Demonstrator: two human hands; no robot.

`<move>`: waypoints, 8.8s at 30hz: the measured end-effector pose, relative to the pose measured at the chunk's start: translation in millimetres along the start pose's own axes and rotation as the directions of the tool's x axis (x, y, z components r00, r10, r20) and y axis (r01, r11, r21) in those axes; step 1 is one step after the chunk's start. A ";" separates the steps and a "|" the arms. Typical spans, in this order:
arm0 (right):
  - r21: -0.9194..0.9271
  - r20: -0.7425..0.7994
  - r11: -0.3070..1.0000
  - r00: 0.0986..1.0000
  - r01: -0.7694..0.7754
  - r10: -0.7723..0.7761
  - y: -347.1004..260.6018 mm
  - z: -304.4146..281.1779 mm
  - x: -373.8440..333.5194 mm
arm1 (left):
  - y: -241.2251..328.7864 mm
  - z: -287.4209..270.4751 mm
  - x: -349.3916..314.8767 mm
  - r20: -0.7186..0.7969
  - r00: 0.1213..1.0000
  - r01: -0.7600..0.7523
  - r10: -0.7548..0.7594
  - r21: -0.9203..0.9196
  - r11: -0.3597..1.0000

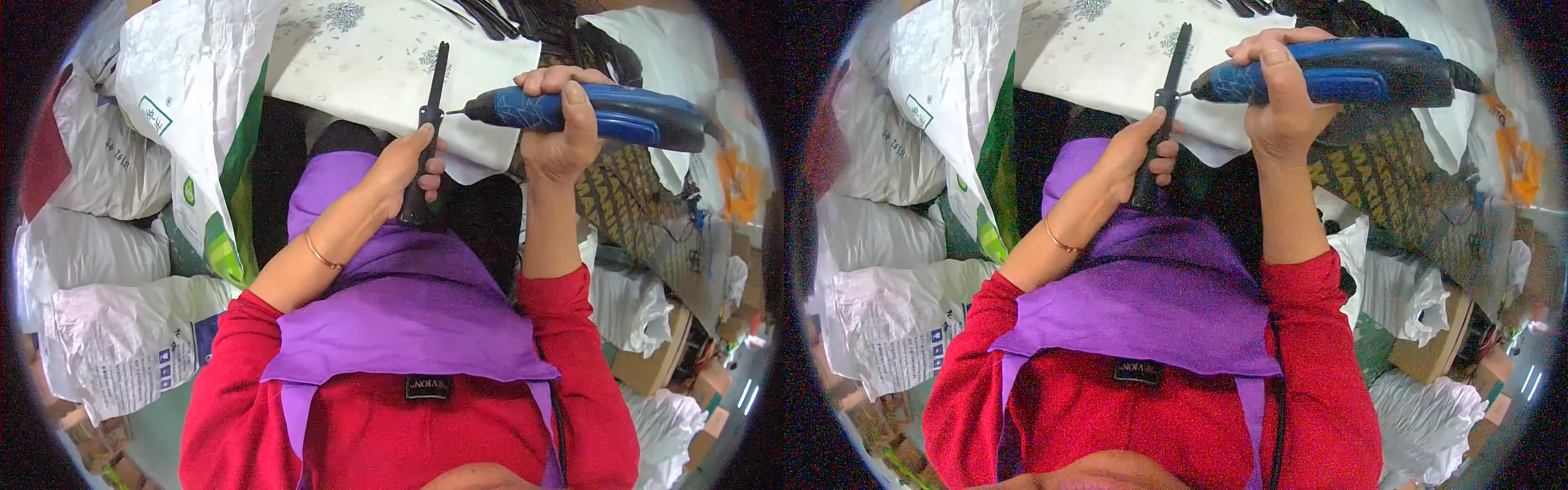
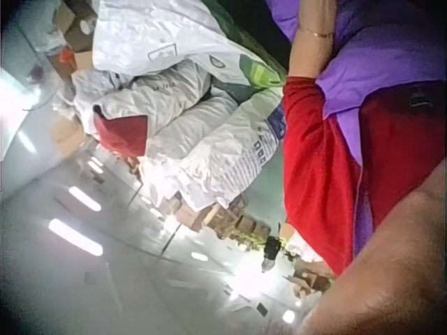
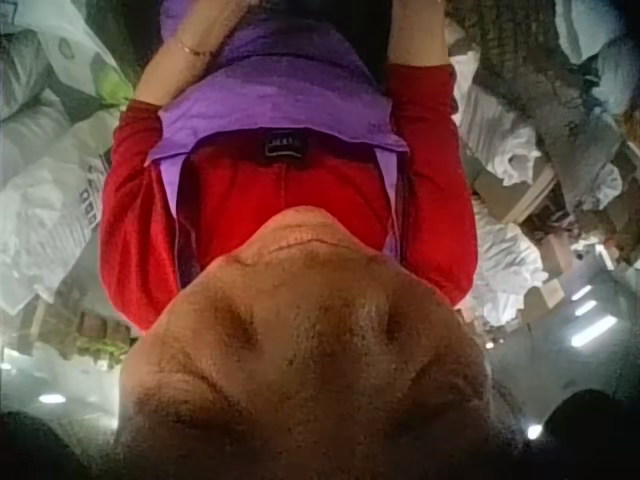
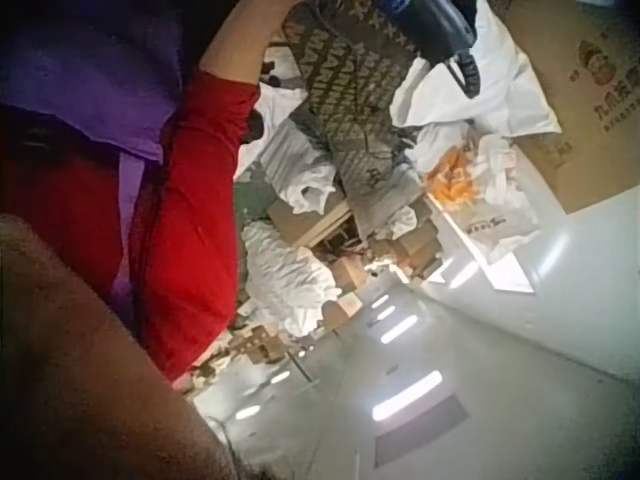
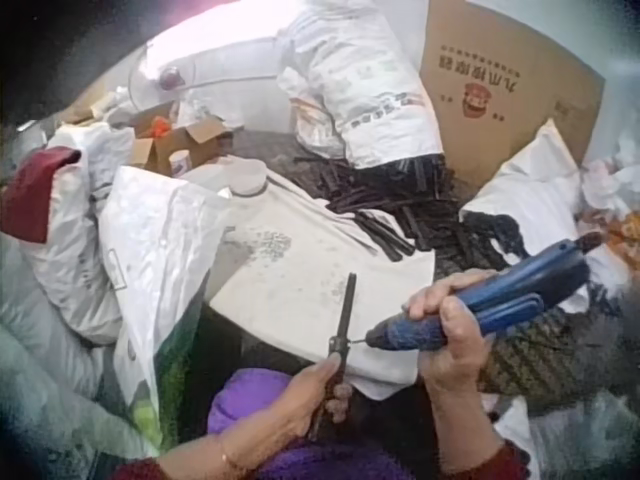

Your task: Assembling small components into black plastic strips using an electric screwdriver.

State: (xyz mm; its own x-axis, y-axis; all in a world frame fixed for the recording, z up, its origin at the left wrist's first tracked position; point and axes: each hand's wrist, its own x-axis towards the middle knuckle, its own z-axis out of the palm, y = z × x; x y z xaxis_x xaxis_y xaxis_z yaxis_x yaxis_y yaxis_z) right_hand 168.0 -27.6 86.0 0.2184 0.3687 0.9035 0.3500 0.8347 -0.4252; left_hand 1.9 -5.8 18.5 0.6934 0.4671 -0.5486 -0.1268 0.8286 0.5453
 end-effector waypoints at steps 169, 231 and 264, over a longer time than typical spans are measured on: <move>-0.622 -0.024 0.437 0.574 -0.650 0.819 -49.7 -76.0 25.5 | 61.2 48.4 2.4 -0.148 0.776 -0.557 0.613 0.295 0.777; 0.294 -0.006 0.162 0.168 -0.942 0.986 -96.7 -39.5 -69.7 | -30.9 88.9 -0.8 0.054 0.834 -0.500 0.549 0.498 0.709; 0.240 -0.185 0.543 0.511 -0.805 0.839 -79.8 -22.1 -87.9 | -48.1 76.9 -8.2 0.367 0.609 -0.776 0.703 0.459 0.433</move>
State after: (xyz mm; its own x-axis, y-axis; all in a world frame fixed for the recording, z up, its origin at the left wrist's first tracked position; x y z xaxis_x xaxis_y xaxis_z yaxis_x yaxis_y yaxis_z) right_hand 141.1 -135.6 39.3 0.5736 0.8136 0.0952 -0.2040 0.2544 -0.9453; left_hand 56.9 -73.2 45.5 0.5939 0.7536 0.2817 -0.2676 -0.1452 0.9525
